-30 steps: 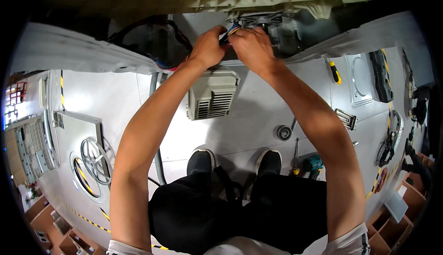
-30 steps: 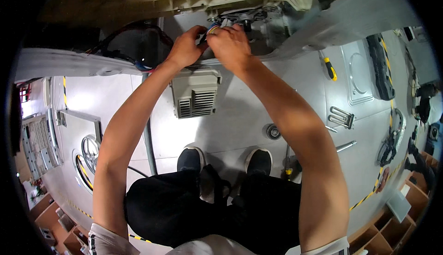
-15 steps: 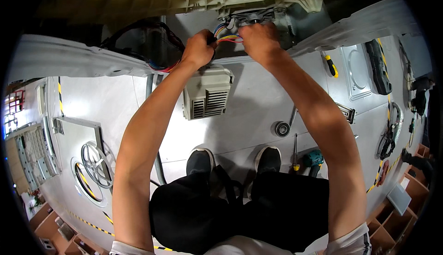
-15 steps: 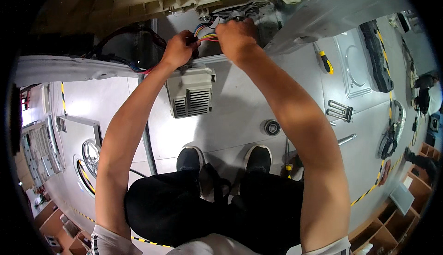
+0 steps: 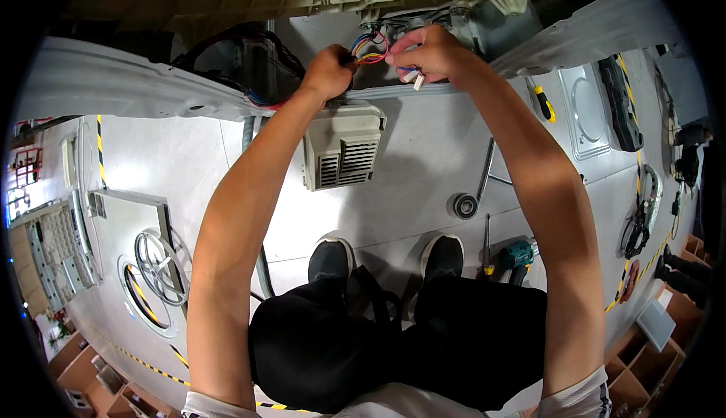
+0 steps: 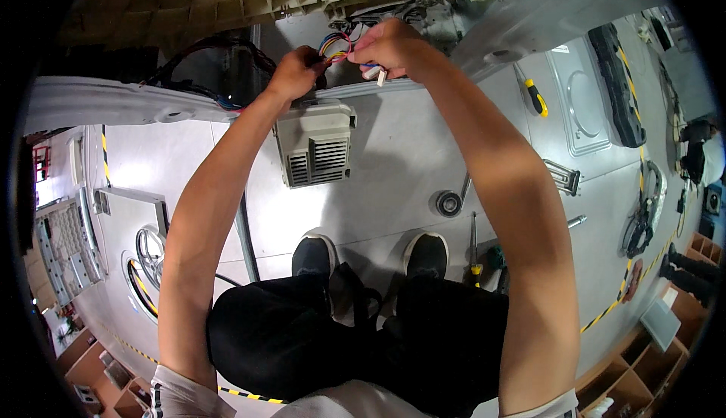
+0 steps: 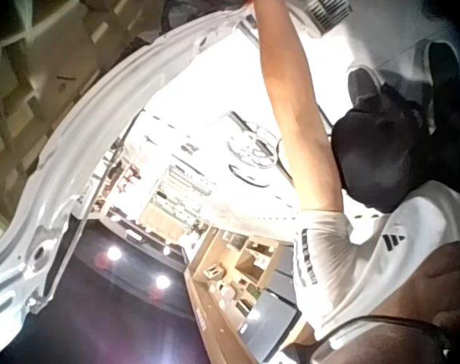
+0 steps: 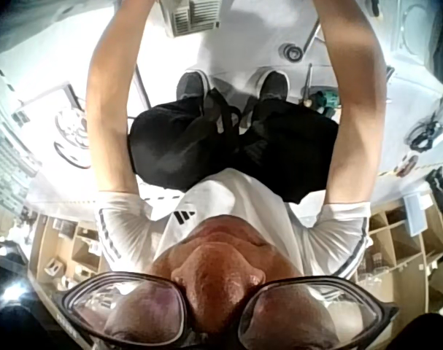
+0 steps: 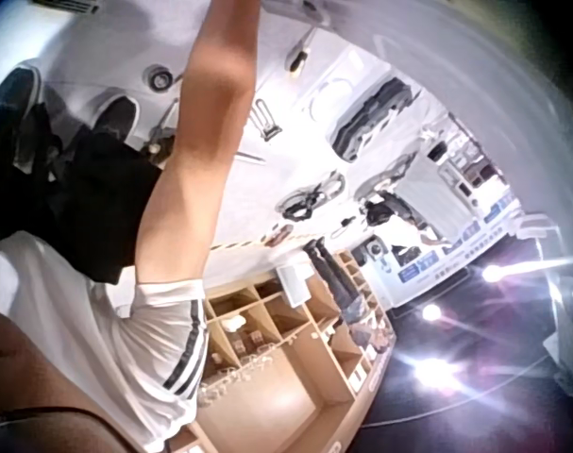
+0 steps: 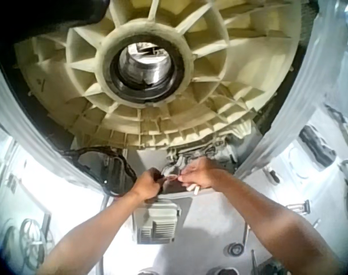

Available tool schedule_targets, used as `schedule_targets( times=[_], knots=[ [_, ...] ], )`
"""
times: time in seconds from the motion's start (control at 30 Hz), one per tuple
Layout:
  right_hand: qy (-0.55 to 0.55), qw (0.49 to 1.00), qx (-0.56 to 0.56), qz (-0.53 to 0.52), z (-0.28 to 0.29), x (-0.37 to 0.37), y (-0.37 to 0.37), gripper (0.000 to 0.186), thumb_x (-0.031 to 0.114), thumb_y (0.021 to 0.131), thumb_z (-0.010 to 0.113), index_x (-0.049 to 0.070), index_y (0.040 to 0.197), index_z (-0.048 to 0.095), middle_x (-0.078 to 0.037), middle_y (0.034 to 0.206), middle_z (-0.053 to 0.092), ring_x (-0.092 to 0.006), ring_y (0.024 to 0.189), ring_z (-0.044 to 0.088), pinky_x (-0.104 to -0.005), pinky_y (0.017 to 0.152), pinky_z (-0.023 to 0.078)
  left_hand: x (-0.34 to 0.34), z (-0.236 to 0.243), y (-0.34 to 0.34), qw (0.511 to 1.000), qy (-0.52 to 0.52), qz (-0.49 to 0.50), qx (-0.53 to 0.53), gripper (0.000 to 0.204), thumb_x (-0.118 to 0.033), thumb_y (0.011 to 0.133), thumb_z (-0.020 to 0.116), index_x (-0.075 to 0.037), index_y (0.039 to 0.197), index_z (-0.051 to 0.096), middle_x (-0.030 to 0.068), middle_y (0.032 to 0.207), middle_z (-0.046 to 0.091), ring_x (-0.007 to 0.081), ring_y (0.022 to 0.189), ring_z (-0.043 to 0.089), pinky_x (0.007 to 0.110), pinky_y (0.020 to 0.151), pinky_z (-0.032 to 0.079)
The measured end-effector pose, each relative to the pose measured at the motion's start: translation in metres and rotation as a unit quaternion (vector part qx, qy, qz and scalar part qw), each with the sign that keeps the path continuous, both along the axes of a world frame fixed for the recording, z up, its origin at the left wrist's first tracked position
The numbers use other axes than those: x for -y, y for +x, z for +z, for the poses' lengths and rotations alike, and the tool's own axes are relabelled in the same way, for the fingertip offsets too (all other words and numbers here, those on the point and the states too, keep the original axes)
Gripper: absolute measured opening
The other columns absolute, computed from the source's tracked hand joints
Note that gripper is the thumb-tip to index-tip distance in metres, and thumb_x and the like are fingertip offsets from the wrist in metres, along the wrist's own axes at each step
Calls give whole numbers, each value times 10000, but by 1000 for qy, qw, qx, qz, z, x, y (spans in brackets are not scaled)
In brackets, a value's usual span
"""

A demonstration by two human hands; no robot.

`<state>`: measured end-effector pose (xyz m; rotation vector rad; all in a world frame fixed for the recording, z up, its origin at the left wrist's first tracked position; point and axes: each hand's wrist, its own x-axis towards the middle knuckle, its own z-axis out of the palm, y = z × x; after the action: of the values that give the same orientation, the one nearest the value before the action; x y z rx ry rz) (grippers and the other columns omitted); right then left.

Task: The person manipulates internal wiring and components of a disassembled washing machine, connecting a grey electronic control module to the wire harness by hand while seated on the floor.

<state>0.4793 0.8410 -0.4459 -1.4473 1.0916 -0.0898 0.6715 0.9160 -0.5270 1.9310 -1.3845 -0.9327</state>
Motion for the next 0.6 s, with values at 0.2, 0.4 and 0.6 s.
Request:
schedule_targets(
  times=[0.2,0.4,0.6],
  knots=[
    [100,984,46,-143,-9,4,-6,358,291,866,642,4,1062,557,-65,939,612,-140,755,637,-290,674,547,0,5,-2,999,14,10,-47,274,-186,861,633,39,1016,604,124,912,670,167,807,601,286,736,460],
    [161,939,160,-258,-22,4,-7,443,391,938,502,-34,1057,541,-110,1026,567,-214,880,615,-334,806,520,1,3,-3,1000,20,15,-10,308,-236,842,660,38,978,620,112,879,669,160,784,594,285,719,457],
    [193,922,202,-269,-23,7,-8,554,482,966,351,-33,1050,538,-134,946,608,-285,779,652,-386,756,521,2,3,-3,1000,23,13,8,303,-246,836,665,30,956,630,113,839,664,159,756,588,288,700,454]
  ],
)
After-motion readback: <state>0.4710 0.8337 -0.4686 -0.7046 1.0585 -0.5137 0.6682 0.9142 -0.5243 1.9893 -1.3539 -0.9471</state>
